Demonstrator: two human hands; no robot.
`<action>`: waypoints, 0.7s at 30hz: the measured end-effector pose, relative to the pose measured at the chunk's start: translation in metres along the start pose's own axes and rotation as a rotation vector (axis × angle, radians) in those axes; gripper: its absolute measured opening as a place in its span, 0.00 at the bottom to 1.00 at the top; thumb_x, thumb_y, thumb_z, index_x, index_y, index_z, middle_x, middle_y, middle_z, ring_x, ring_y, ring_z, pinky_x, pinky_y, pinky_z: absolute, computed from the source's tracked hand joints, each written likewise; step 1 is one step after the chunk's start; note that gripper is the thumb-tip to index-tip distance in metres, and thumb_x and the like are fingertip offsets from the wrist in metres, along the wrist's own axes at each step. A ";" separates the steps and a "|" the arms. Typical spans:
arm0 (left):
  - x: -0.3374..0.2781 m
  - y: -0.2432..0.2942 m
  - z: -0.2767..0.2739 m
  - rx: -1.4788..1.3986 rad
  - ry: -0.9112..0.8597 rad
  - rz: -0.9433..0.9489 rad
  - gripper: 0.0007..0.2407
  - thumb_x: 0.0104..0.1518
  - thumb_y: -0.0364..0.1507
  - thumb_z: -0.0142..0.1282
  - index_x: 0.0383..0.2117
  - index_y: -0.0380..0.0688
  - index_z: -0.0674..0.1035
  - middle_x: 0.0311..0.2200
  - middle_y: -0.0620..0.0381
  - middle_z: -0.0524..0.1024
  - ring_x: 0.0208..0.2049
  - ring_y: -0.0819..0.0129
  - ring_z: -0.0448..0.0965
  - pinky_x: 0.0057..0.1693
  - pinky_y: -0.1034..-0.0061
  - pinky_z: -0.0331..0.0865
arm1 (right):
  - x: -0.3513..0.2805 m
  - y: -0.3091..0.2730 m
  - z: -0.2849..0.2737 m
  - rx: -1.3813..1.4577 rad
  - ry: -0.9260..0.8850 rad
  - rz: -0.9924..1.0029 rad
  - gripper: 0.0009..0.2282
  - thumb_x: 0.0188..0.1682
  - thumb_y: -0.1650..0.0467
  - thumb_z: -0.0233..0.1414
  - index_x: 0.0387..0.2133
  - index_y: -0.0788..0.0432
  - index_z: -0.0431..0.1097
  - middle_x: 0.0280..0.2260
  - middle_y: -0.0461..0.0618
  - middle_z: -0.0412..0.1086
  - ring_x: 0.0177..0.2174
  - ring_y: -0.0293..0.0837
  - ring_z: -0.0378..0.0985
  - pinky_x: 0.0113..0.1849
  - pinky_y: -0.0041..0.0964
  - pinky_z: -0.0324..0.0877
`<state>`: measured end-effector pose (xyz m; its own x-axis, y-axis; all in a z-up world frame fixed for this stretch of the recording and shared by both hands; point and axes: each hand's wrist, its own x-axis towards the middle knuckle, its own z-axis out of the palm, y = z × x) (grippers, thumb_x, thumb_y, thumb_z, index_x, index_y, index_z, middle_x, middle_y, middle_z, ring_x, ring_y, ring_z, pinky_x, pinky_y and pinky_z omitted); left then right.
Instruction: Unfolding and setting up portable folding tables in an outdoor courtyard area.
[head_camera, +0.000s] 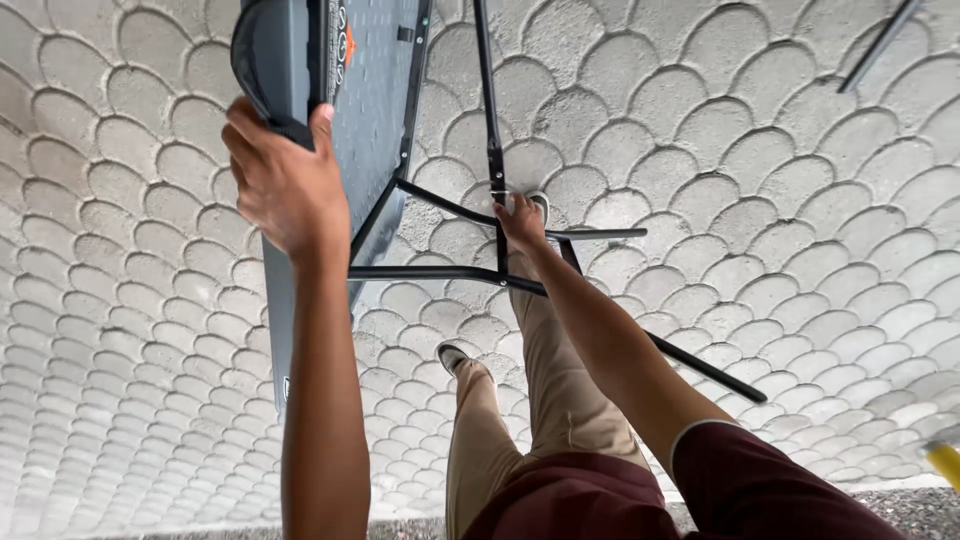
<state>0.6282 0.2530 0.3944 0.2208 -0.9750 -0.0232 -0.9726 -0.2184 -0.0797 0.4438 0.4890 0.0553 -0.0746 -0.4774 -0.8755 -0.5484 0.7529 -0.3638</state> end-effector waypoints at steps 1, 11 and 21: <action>0.001 -0.001 0.003 -0.016 0.010 0.008 0.27 0.62 0.47 0.69 0.48 0.38 0.67 0.36 0.51 0.75 0.32 0.58 0.84 0.32 0.66 0.84 | -0.009 -0.006 -0.014 0.002 0.020 -0.002 0.31 0.53 0.49 0.42 0.63 0.54 0.57 0.62 0.60 0.59 0.60 0.61 0.59 0.56 0.63 0.61; -0.077 -0.020 0.008 -0.128 0.141 0.234 0.43 0.56 0.34 0.77 0.70 0.38 0.53 0.66 0.39 0.55 0.65 0.45 0.61 0.67 0.47 0.57 | -0.122 0.084 -0.082 0.194 0.321 -0.166 0.16 0.56 0.58 0.47 0.51 0.53 0.69 0.45 0.57 0.75 0.34 0.51 0.74 0.36 0.47 0.71; -0.365 -0.172 0.064 -0.452 -0.289 0.122 0.34 0.57 0.33 0.58 0.69 0.34 0.58 0.69 0.27 0.50 0.70 0.32 0.50 0.69 0.38 0.48 | -0.393 0.195 -0.013 0.650 0.416 -0.106 0.17 0.54 0.59 0.52 0.50 0.56 0.74 0.44 0.59 0.78 0.42 0.52 0.83 0.45 0.49 0.74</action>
<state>0.7197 0.6496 0.3526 0.0538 -0.9574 -0.2836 -0.9128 -0.1623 0.3748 0.3557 0.8173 0.3328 -0.4261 -0.5955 -0.6811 0.0190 0.7468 -0.6648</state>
